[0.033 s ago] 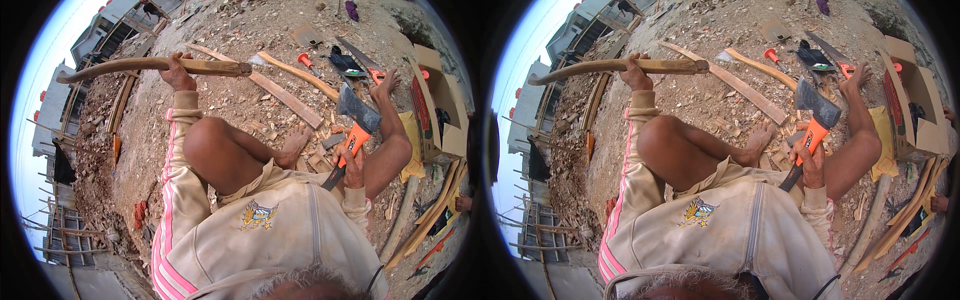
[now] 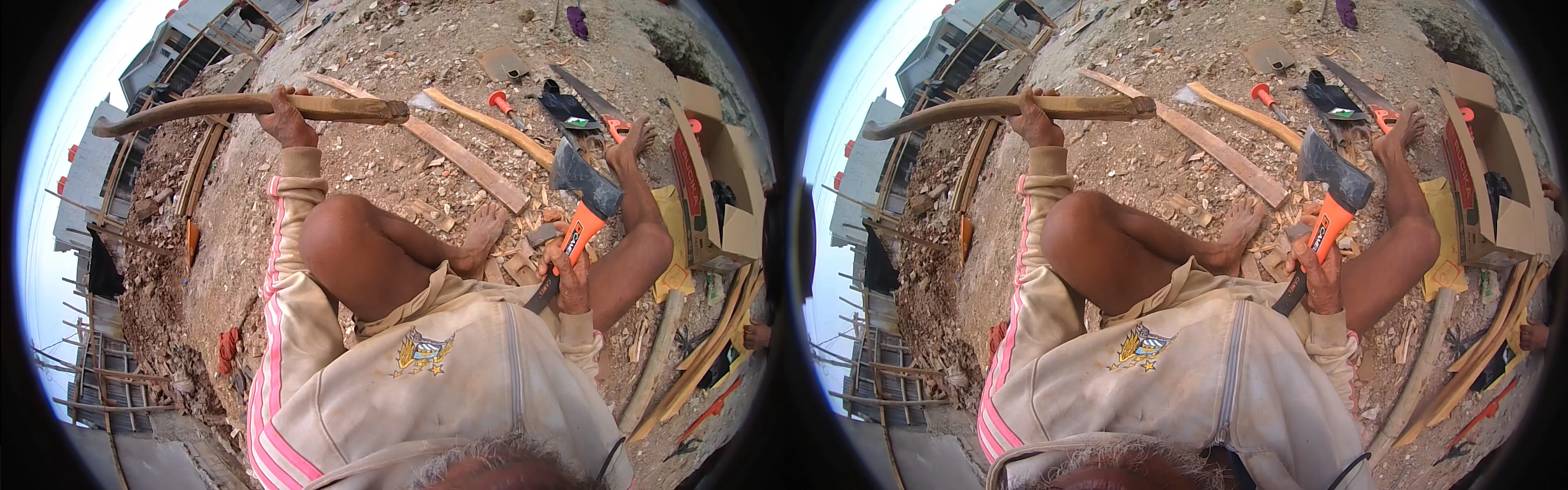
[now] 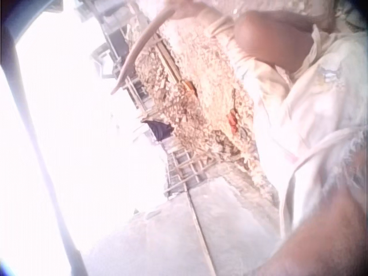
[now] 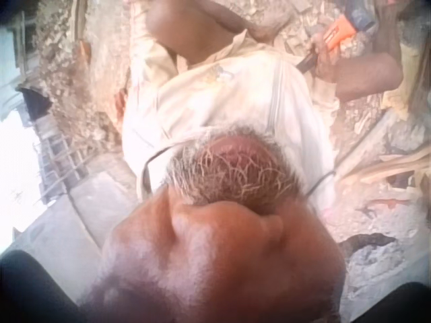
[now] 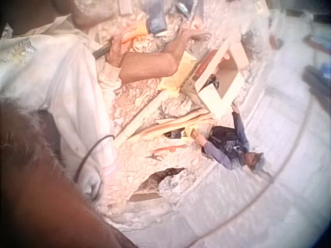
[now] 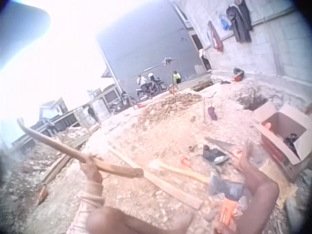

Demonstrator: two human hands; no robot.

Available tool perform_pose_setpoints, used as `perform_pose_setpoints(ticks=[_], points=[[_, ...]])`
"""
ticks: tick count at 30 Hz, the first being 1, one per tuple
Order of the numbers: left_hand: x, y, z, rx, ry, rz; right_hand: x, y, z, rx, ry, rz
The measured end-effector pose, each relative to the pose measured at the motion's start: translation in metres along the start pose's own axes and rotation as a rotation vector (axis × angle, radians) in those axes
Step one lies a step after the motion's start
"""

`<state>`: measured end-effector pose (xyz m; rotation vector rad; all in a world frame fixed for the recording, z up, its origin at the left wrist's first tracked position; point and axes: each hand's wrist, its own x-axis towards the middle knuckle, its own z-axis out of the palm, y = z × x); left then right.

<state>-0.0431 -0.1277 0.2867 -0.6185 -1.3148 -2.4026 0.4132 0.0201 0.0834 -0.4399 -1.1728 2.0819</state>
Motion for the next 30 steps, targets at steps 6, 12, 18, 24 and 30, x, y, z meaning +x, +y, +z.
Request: perform_pose_setpoints(ticks=[6,12,18,24,30], points=[[0.045,0.062,-0.006,0.066,0.052,0.077,-0.01,0.031,-0.018,0.139,0.253,0.279],[0.053,0.067,-0.035,0.12,-0.011,0.025,-0.003,0.017,-0.02,-0.029,0.274,0.147],[0.045,0.042,-0.022,0.046,0.025,0.024,0.023,-0.013,0.01,-0.415,0.117,-0.118],[0.029,-0.04,-0.042,-0.046,-0.038,-0.125,0.078,0.018,0.031,-0.622,0.045,0.039],[-0.043,-0.077,-0.085,0.042,0.003,-0.252,0.132,0.124,0.007,-1.437,-0.078,-0.134]])
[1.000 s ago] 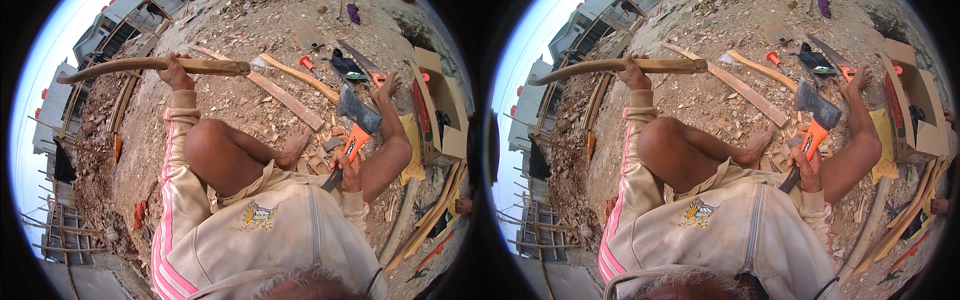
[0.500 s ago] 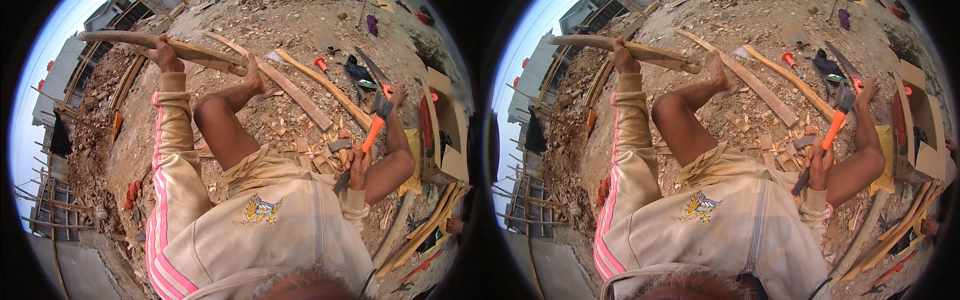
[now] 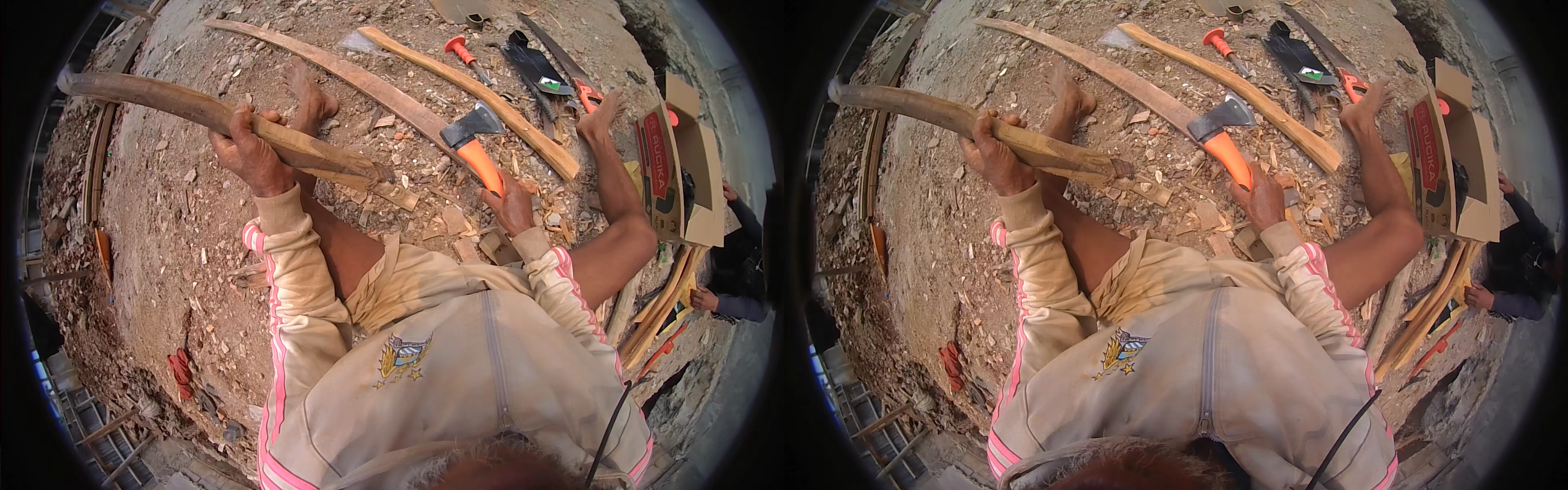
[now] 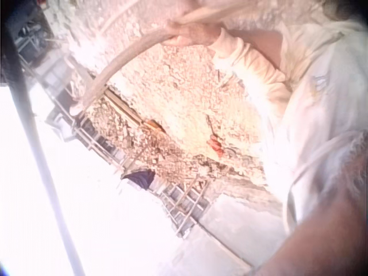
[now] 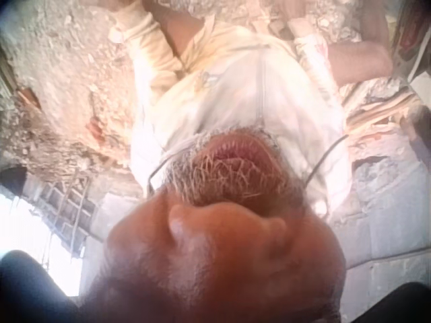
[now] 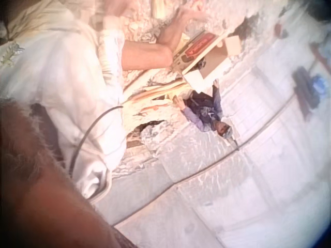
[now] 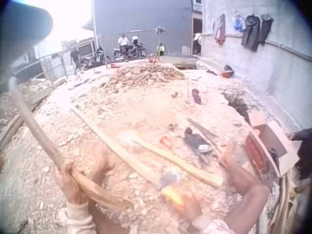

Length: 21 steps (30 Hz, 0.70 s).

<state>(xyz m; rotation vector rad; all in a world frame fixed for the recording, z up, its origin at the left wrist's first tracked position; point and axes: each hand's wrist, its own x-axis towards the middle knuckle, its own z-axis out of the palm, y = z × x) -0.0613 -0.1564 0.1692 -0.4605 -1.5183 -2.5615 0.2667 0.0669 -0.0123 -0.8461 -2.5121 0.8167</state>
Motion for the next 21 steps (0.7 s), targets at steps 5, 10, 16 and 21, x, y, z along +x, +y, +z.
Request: perform_pose_setpoints(ticks=[5,10,16,21], points=[[-0.005,0.002,-0.008,0.05,-0.012,-0.075,0.009,-0.01,0.038,-0.183,-0.326,0.126],[-0.002,0.005,-0.014,-0.019,0.016,-0.063,-0.002,-0.013,0.058,-0.148,-0.411,0.021],[-0.003,0.004,-0.02,-0.065,-0.023,-0.075,-0.012,-0.013,0.047,-0.094,-0.359,0.141],[-0.002,-0.001,-0.028,-0.001,-0.005,-0.101,0.007,0.007,0.003,0.111,-0.085,0.265]])
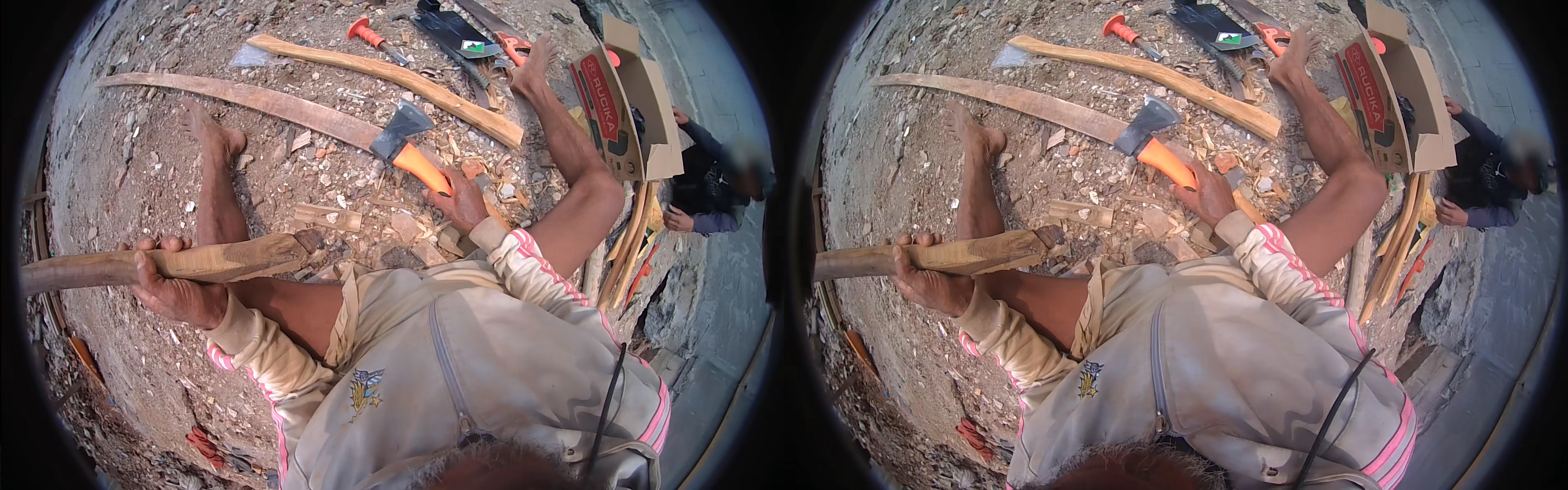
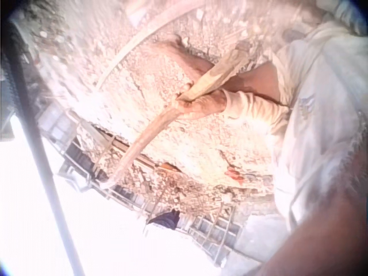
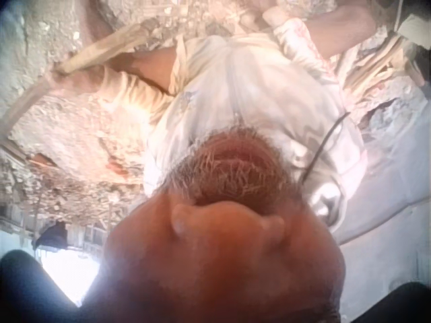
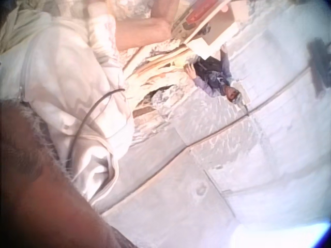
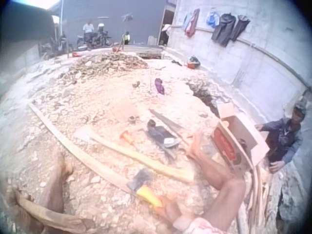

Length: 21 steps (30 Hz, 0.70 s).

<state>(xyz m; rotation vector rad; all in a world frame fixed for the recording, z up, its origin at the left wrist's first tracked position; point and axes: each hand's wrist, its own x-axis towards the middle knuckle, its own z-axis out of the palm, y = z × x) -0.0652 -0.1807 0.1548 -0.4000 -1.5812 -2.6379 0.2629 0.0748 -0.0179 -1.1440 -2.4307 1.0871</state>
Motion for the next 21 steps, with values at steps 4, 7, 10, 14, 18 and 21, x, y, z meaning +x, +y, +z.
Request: perform_pose_setpoints(ticks=[4,7,10,14,18,21], points=[[0.001,-0.005,0.014,0.044,-0.017,-0.121,0.021,-0.027,-0.094,0.297,-0.008,0.176],[0.002,-0.02,0.021,0.011,-0.117,-0.238,0.013,-0.048,-0.18,0.219,0.073,0.119],[0.007,-0.037,0.01,-0.058,-0.217,-0.373,-0.016,-0.048,-0.248,0.1,0.309,-0.119],[0.027,-0.033,0.007,-0.274,-0.403,-0.658,-0.06,-0.046,-0.306,0.116,0.594,-0.178],[0.035,-0.038,0.018,-0.399,-0.448,-0.794,-0.09,-0.003,-0.309,0.059,0.757,-0.052],[0.037,-0.039,0.009,-0.394,-0.44,-0.83,-0.103,0.061,-0.275,-0.041,0.801,0.063]])
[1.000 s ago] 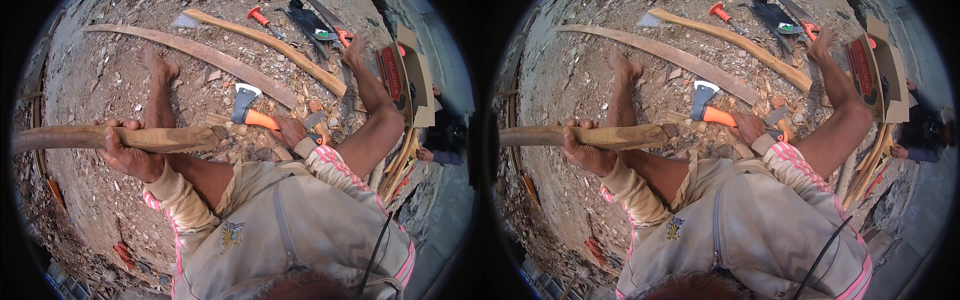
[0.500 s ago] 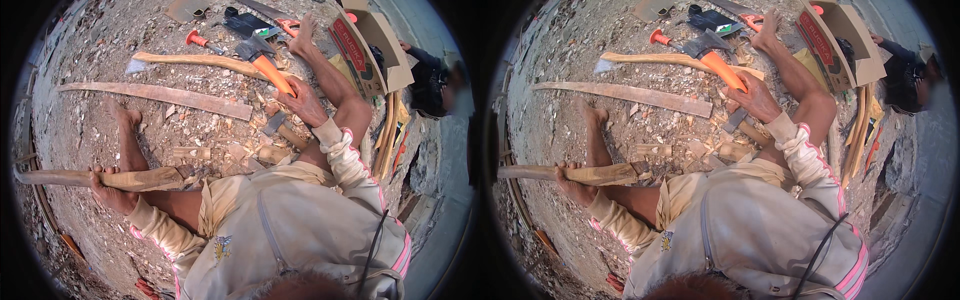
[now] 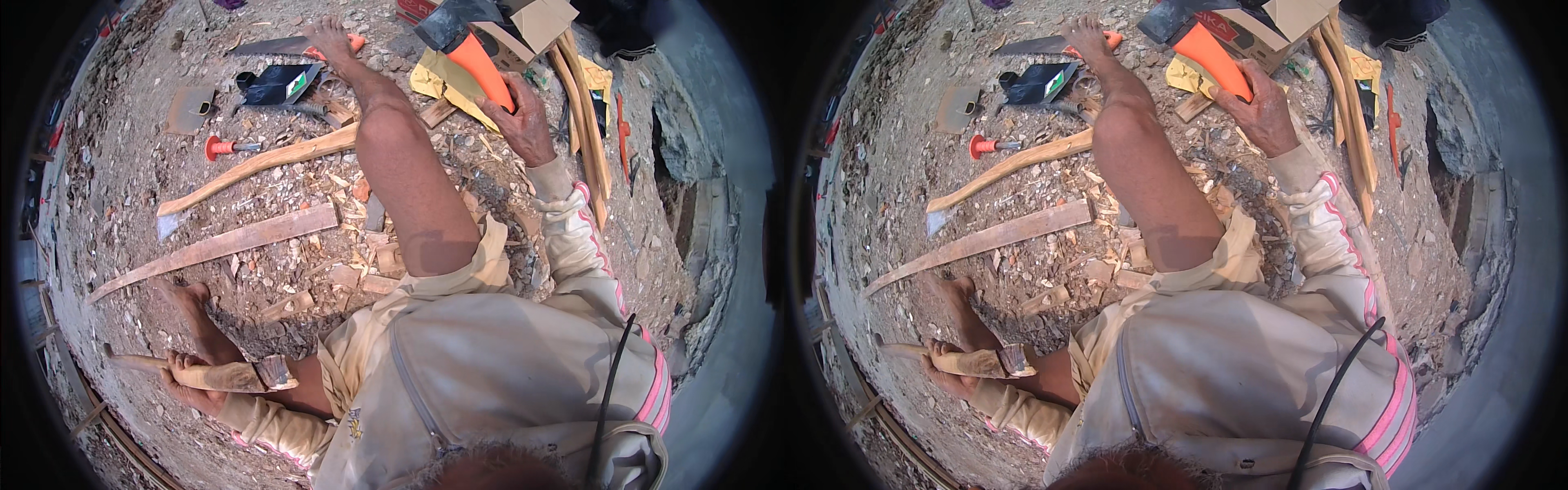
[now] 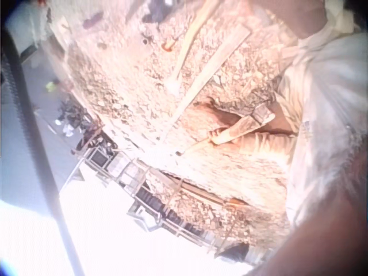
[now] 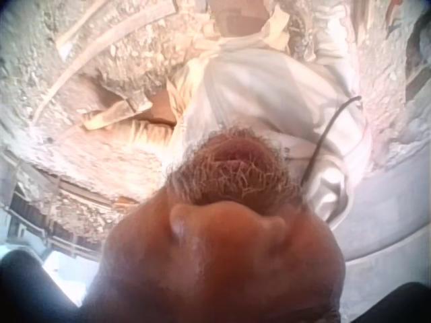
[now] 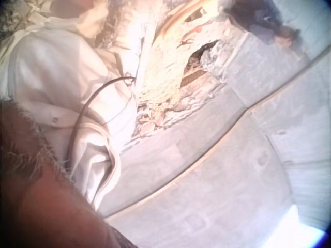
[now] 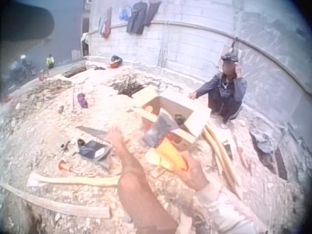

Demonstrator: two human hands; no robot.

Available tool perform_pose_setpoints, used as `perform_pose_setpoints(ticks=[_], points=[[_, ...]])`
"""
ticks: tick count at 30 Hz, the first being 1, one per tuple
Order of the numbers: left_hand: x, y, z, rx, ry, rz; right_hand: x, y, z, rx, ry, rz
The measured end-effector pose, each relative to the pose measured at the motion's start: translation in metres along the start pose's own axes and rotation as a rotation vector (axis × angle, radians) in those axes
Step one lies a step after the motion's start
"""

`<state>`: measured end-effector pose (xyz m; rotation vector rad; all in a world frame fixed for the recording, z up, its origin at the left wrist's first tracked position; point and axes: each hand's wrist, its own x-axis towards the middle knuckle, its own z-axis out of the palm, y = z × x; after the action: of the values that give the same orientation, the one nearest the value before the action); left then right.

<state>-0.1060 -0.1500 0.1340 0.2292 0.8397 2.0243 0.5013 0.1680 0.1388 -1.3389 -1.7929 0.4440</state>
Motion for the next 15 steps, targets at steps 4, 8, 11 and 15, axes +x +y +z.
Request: perform_pose_setpoints(ticks=[4,8,11,15], points=[[-0.005,0.011,-0.023,0.047,0.086,0.021,-0.045,0.094,0.041,-0.275,-0.122,0.287],[-0.016,0.025,-0.055,0.155,0.15,0.048,-0.059,0.151,0.084,-0.471,-0.193,0.513],[-0.017,0.007,-0.054,0.199,0.311,0.183,-0.067,0.198,0.105,-0.487,-0.09,0.498],[-0.023,-0.017,-0.043,0.179,0.357,0.317,-0.055,0.23,0.12,-0.624,-0.251,0.578]])
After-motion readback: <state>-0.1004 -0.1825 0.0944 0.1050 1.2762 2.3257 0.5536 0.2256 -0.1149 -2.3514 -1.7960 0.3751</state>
